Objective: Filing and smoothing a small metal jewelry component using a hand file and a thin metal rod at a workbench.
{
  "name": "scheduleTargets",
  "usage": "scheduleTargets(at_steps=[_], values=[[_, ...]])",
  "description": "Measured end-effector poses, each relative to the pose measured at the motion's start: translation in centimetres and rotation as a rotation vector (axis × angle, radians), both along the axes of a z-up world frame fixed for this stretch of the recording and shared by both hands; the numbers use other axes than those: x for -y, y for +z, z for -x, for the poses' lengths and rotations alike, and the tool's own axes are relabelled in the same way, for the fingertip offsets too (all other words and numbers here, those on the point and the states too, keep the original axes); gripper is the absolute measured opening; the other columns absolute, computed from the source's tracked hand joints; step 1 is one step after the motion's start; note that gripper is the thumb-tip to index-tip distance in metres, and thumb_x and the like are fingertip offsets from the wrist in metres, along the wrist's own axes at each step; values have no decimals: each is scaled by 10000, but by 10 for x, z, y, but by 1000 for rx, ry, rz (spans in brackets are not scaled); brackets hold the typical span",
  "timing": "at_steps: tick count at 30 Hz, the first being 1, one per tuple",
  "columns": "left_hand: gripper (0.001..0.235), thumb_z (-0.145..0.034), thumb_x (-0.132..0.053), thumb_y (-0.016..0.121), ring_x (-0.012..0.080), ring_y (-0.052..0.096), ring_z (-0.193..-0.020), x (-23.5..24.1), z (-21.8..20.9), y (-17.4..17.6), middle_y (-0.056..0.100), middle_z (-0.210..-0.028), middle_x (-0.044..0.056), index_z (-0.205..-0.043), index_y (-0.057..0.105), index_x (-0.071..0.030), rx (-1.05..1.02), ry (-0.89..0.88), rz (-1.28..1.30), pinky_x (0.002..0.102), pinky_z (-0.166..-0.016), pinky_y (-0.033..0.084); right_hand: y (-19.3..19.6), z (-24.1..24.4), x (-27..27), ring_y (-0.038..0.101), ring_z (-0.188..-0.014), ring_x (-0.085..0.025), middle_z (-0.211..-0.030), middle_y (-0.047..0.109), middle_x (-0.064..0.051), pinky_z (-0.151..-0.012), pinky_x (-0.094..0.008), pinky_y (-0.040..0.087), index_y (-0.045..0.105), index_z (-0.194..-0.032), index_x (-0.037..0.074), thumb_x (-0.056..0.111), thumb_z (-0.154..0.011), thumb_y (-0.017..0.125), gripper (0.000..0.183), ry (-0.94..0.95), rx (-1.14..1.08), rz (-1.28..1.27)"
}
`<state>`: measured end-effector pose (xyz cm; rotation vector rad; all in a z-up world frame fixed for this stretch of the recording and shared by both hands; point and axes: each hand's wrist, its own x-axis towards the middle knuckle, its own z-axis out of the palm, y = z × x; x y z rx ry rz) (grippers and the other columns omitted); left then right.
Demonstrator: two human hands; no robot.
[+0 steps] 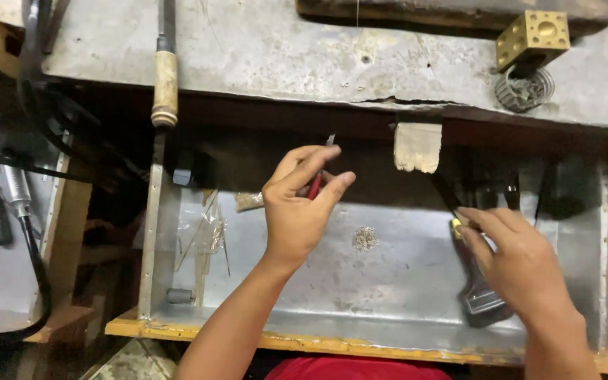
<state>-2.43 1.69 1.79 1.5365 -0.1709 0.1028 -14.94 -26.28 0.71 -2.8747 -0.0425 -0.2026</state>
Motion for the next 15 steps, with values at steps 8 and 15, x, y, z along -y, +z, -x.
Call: scheduleTargets(at_steps=[8, 15], values=[[202, -759, -285, 925, 160, 690, -810, 10, -4, -48, 713, -959, 50, -818, 785, -151, -153, -43, -38, 287, -712, 541, -27, -42, -78, 728, -786, -213, -815, 709, 9, -659, -357, 594, 740, -926, 217, 228, -890, 753, 40, 188, -16, -88], [375, -1013, -356, 661, 158, 692, -688, 15, 1, -53, 700, -879, 113, -814, 797, -68, -427, -121, 75, 247, -586, 570, -55, -40, -79, 719, -822, -220, -861, 701, 20, -658, -379, 592, 724, -922, 224, 322, -925, 697, 101, 200, -222, -8]])
